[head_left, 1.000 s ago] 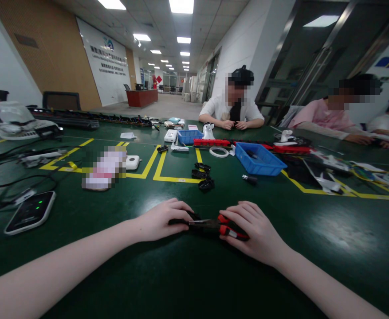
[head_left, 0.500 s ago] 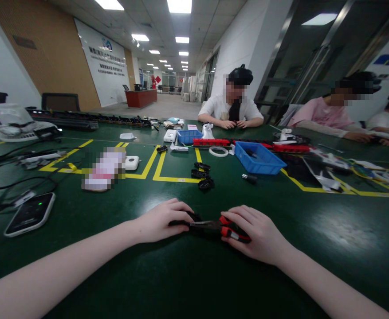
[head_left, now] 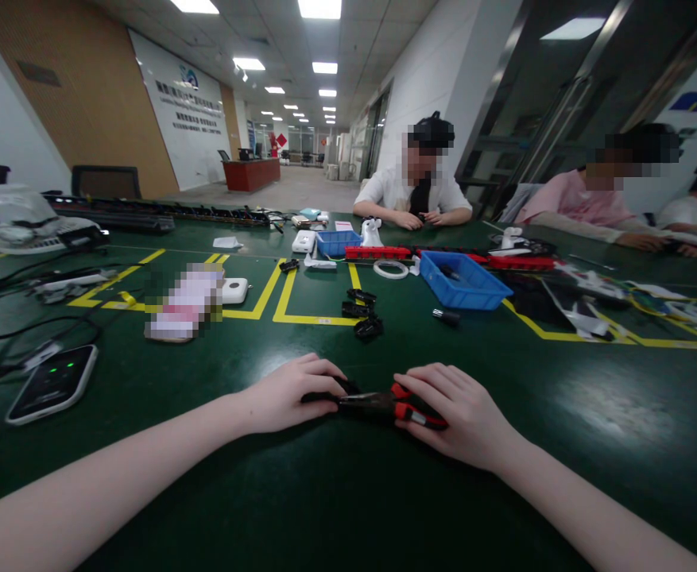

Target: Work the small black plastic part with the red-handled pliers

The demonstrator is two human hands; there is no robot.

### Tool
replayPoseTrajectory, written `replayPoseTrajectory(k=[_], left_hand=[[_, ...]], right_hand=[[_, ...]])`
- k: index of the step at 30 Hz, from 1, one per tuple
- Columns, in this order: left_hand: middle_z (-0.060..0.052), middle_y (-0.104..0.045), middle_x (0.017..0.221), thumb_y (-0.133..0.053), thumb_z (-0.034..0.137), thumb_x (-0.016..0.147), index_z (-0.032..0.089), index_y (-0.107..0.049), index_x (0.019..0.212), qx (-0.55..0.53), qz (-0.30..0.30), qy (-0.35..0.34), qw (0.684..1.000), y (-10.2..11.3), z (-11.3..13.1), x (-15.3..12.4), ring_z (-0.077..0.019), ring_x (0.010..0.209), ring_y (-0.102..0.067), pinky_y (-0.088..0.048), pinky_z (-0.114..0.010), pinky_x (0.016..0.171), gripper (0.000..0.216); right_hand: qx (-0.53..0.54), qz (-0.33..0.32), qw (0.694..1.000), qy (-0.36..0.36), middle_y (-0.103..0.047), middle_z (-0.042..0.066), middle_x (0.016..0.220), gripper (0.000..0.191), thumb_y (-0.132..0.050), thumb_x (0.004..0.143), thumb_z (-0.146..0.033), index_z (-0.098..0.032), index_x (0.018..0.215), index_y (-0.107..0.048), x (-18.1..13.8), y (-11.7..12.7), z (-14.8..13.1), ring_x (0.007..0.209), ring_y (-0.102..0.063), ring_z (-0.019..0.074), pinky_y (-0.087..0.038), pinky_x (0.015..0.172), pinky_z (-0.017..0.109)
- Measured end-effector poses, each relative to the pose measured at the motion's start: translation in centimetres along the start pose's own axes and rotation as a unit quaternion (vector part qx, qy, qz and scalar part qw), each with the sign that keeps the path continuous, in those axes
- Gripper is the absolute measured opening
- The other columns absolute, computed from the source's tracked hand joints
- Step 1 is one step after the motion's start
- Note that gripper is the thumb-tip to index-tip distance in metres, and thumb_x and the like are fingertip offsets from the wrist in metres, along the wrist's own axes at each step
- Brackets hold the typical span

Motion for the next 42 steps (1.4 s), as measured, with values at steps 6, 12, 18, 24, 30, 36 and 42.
replayPoseTrajectory(k=[6, 12, 18, 24, 30, 36, 42], left_hand=[[-0.007, -0.063, 0.128, -0.060, 0.020, 0.096, 0.022, -0.067, 0.115, 0.000, -0.002, -0.001, 1.000, -0.03, 0.14, 0.02, -0.0241, 0.113, -0.057, -0.046, -0.041, 0.099, 0.021], [-0.008, -0.062, 0.128, -0.060, 0.021, 0.096, 0.022, -0.067, 0.115, 0.004, 0.001, -0.006, 1.000, 0.00, 0.19, 0.03, -0.0243, 0.113, -0.057, -0.046, -0.041, 0.098, 0.020], [-0.007, -0.062, 0.126, -0.061, 0.021, 0.096, 0.023, -0.066, 0.116, 0.005, -0.002, -0.002, 1.000, -0.07, 0.12, -0.03, -0.0238, 0.112, -0.057, -0.046, -0.041, 0.098, 0.022], [-0.008, -0.063, 0.123, -0.061, 0.023, 0.096, 0.023, -0.067, 0.116, 0.006, 0.006, -0.007, 1.000, -0.04, 0.01, -0.04, -0.0238, 0.111, -0.058, -0.047, -0.041, 0.098, 0.022], [-0.008, -0.064, 0.125, -0.061, 0.023, 0.096, 0.023, -0.068, 0.117, 0.018, 0.008, -0.010, 1.000, -0.03, 0.00, -0.05, -0.0239, 0.111, -0.058, -0.048, -0.040, 0.096, 0.022], [-0.008, -0.064, 0.127, -0.060, 0.023, 0.097, 0.023, -0.068, 0.117, 0.024, 0.010, -0.012, 1.000, -0.11, -0.06, -0.09, -0.0239, 0.112, -0.058, -0.048, -0.040, 0.096, 0.022], [-0.008, -0.064, 0.126, -0.060, 0.024, 0.097, 0.023, -0.067, 0.118, 0.024, 0.010, -0.017, 1.000, -0.10, 0.07, -0.08, -0.0238, 0.111, -0.058, -0.048, -0.040, 0.097, 0.023]], right_hand=[[0.010, 0.000, 1.000, 0.004, -0.071, 0.014, 0.106, 0.041, -0.067, 0.087, -0.036, -0.013, 0.121, -0.063, -0.14, -0.08, -0.15, 0.090, -0.066, 0.0234, -0.055, 0.074, 0.036], [0.014, -0.001, 1.000, 0.006, -0.071, 0.014, 0.105, 0.040, -0.067, 0.087, -0.036, -0.013, 0.120, -0.063, -0.08, -0.08, -0.24, 0.089, -0.067, 0.0240, -0.056, 0.074, 0.037], [0.016, -0.002, 1.000, 0.010, -0.071, 0.013, 0.105, 0.040, -0.067, 0.086, -0.034, -0.013, 0.120, -0.062, 0.12, 0.12, -0.25, 0.088, -0.067, 0.0234, -0.056, 0.072, 0.037], [0.010, 0.007, 1.000, 0.013, -0.071, 0.014, 0.105, 0.040, -0.066, 0.087, -0.035, -0.013, 0.120, -0.062, -0.09, 0.18, -0.30, 0.088, -0.067, 0.0233, -0.056, 0.073, 0.037], [0.022, 0.007, 1.000, 0.001, -0.071, 0.013, 0.105, 0.040, -0.068, 0.086, -0.034, -0.014, 0.120, -0.063, -0.08, 0.00, -0.20, 0.089, -0.067, 0.0231, -0.056, 0.074, 0.036], [0.019, 0.004, 1.000, 0.004, -0.071, 0.014, 0.106, 0.042, -0.069, 0.085, -0.035, -0.013, 0.120, -0.062, -0.13, -0.19, -0.14, 0.089, -0.066, 0.0235, -0.055, 0.074, 0.037], [0.013, 0.005, 1.000, 0.013, -0.071, 0.014, 0.106, 0.041, -0.068, 0.086, -0.034, -0.013, 0.121, -0.062, -0.09, 0.02, -0.12, 0.089, -0.066, 0.0237, -0.056, 0.074, 0.037]])
Point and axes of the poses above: each hand's wrist, its own x-axis towards the middle knuckle, its own y-axis out of the back of the hand, z = x × y, the point moved 10 cm from there along x, towards the middle knuckle
